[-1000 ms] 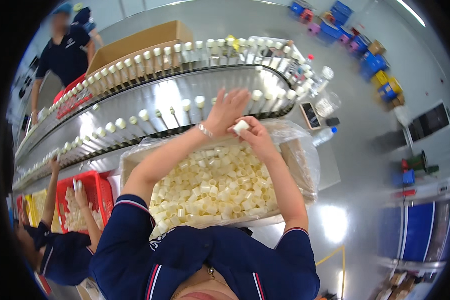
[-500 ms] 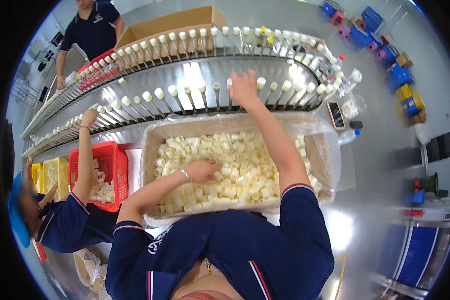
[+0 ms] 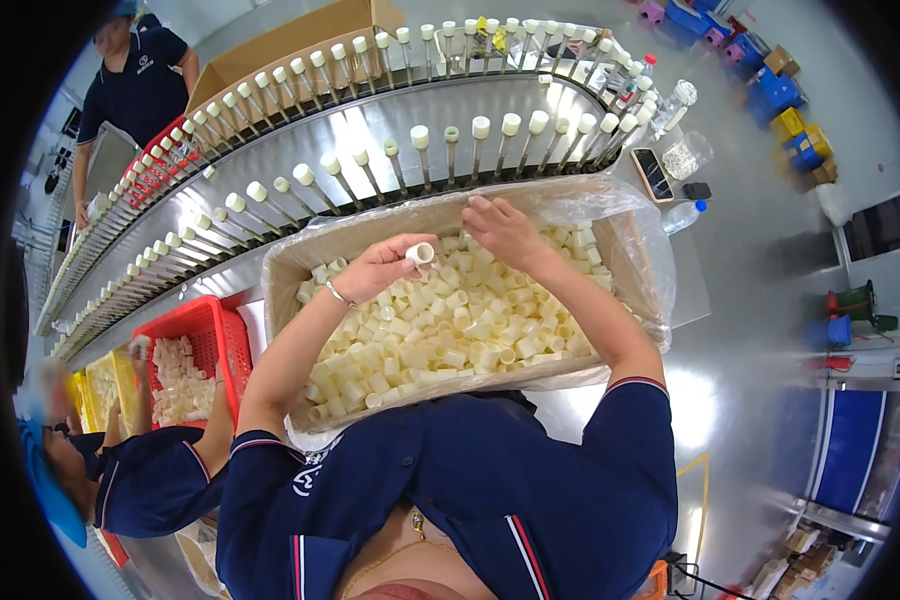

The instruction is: The person picks plastic caps from a container and fits them onto the upright pegs of a conveyor line by hand.

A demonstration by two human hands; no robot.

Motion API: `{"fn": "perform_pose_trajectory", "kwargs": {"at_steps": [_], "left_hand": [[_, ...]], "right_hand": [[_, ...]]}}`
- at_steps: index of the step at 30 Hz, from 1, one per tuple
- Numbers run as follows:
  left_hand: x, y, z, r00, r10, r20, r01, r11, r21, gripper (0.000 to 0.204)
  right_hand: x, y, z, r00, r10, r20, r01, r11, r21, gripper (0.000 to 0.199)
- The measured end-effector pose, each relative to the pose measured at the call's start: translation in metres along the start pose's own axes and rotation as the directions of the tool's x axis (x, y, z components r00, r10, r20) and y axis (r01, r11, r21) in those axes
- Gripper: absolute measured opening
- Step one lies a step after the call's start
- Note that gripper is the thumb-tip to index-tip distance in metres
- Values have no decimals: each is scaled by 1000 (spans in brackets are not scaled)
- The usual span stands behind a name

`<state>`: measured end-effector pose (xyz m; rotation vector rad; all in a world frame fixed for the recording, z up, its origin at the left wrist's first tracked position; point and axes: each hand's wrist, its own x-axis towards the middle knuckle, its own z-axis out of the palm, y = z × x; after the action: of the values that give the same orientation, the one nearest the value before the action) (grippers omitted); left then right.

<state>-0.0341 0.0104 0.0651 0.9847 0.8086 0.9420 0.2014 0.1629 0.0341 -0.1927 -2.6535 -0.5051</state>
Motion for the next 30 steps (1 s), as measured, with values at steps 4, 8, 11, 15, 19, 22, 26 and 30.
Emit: {"fn": "perform_pose_trajectory", "kwargs": {"at_steps": [4, 8, 11, 15, 19, 22, 26, 30], "left_hand": [[-3, 5, -12, 992, 122, -20, -123, 990, -73, 27], [-8, 26, -15, 970, 181, -162, -176, 983, 47, 22], [3, 42, -38, 880, 310, -360, -140, 893, 427, 32], [10, 93, -56, 684, 577, -447, 254, 386, 887, 30], [24, 112, -90, 705, 669, -235, 411, -115, 904, 27], [53, 107, -106, 828, 523, -202, 418, -335, 845, 24], [80, 107, -106, 905, 292, -309, 396, -316, 862, 28], [100, 94, -89, 919, 175, -354, 395, -374, 839, 26]], "right_hand": [[-13, -7, 13, 981, -132, 145, 167, 951, -261, 31], [-48, 6, 43, 980, -9, 201, 19, 999, -44, 30], [-56, 13, 51, 935, -1, 355, -15, 999, 42, 37], [-53, 7, 42, 922, 90, 376, -197, 947, 255, 38], [-4, -1, -21, 934, 223, 280, -335, 822, 461, 33], [29, 15, -51, 817, 473, 329, -558, 507, 656, 30], [63, 73, -48, 841, 541, 32, -479, 715, 509, 24], [73, 119, -13, 830, 557, -24, -529, 800, 281, 26]]}}
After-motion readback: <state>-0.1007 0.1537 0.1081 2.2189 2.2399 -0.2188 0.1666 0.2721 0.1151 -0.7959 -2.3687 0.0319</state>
